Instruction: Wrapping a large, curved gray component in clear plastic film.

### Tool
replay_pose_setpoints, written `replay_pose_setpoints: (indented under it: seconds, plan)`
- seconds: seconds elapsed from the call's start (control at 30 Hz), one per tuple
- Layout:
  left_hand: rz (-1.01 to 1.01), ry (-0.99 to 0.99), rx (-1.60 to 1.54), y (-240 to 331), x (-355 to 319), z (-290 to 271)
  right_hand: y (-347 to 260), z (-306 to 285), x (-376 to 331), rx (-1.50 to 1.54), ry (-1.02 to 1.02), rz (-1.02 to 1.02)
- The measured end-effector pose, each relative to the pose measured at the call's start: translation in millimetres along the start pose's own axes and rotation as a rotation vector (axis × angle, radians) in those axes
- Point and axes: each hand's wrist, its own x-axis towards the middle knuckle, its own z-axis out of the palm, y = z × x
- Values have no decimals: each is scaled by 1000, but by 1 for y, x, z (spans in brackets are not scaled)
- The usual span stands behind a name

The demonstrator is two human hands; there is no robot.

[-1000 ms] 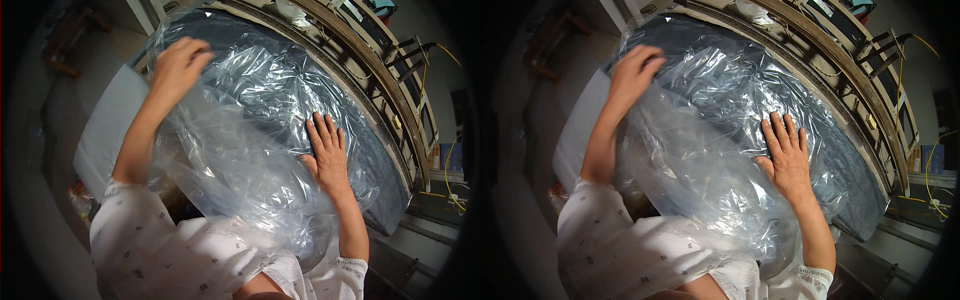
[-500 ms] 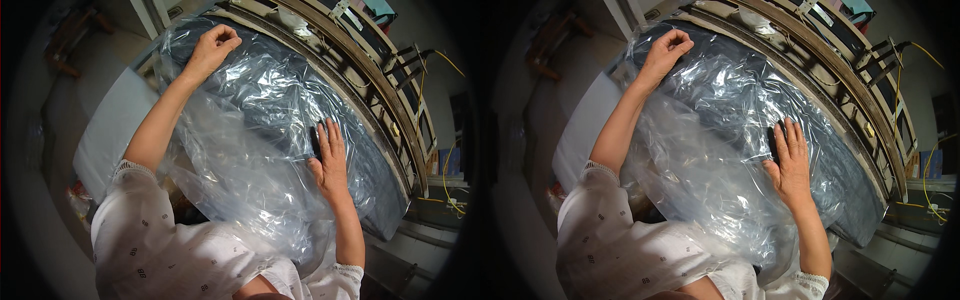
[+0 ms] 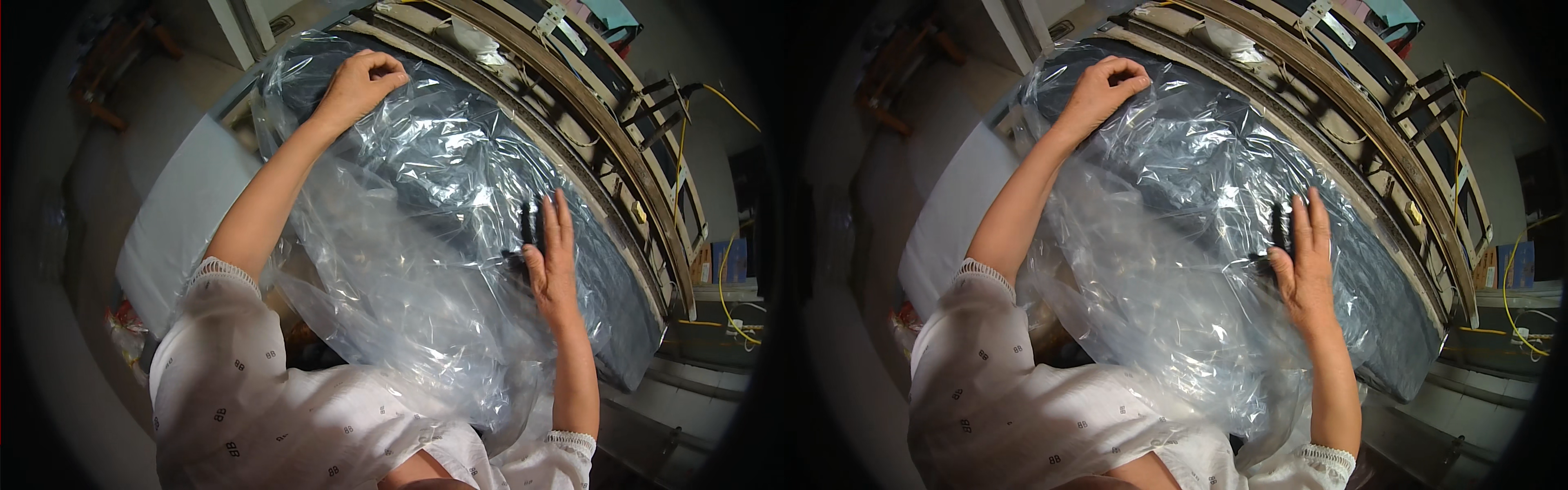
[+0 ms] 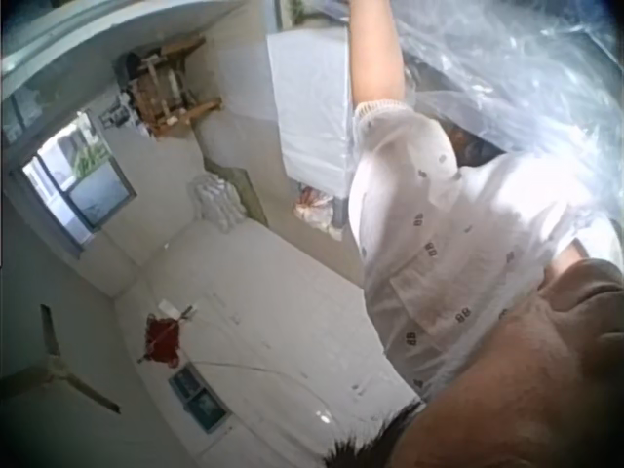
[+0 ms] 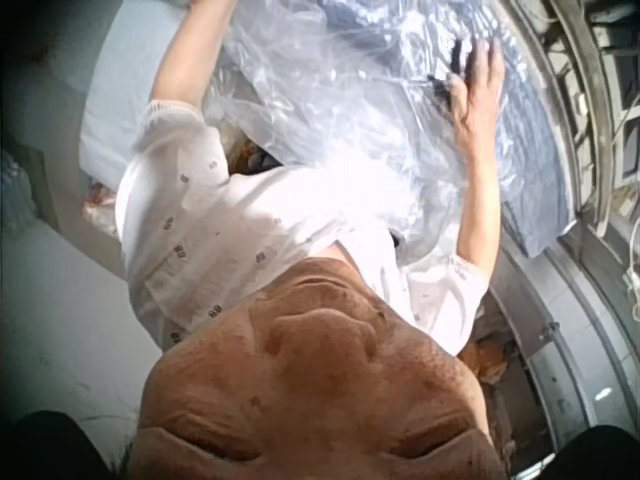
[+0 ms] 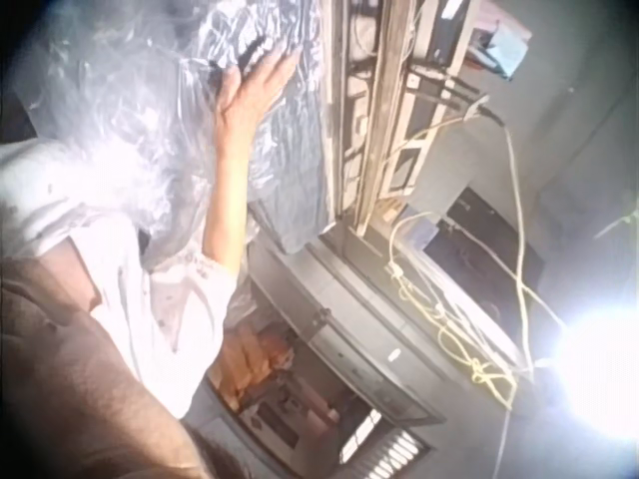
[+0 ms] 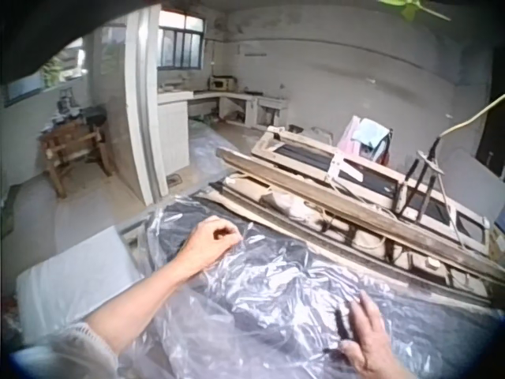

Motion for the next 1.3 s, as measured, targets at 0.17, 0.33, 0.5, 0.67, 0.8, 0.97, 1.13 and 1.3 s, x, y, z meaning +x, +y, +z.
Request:
replay_pose_setpoints:
  seconds: [0.17, 0.33, 0.5, 0.67, 0.8, 0.97, 1.13, 1.3]
  plan:
    - [53, 121, -172, 11, -2, -19, 3, -15, 16, -192, 168, -39]
    - [153, 274, 84, 5, -14, -46, 27, -25, -2, 137, -95, 216]
    - [60, 477, 519, -51, -20, -96, 33, -34, -20, 316, -245, 430]
    - [149, 476, 752, -67, -5, -116, 23, -37, -23, 246, -34, 283]
    - [-17, 362, 566, -73, 10, -116, 17, -38, -22, 203, -39, 268]
    - [-60, 425, 435, -83, 24, -120, 32, -39, -25, 177, -57, 234]
    - [-192, 330, -191, -89, 29, -133, 29, -36, -24, 270, -15, 163]
    - [-179, 400, -252, -74, 33, -123, 27, -38, -37, 461, 72, 259]
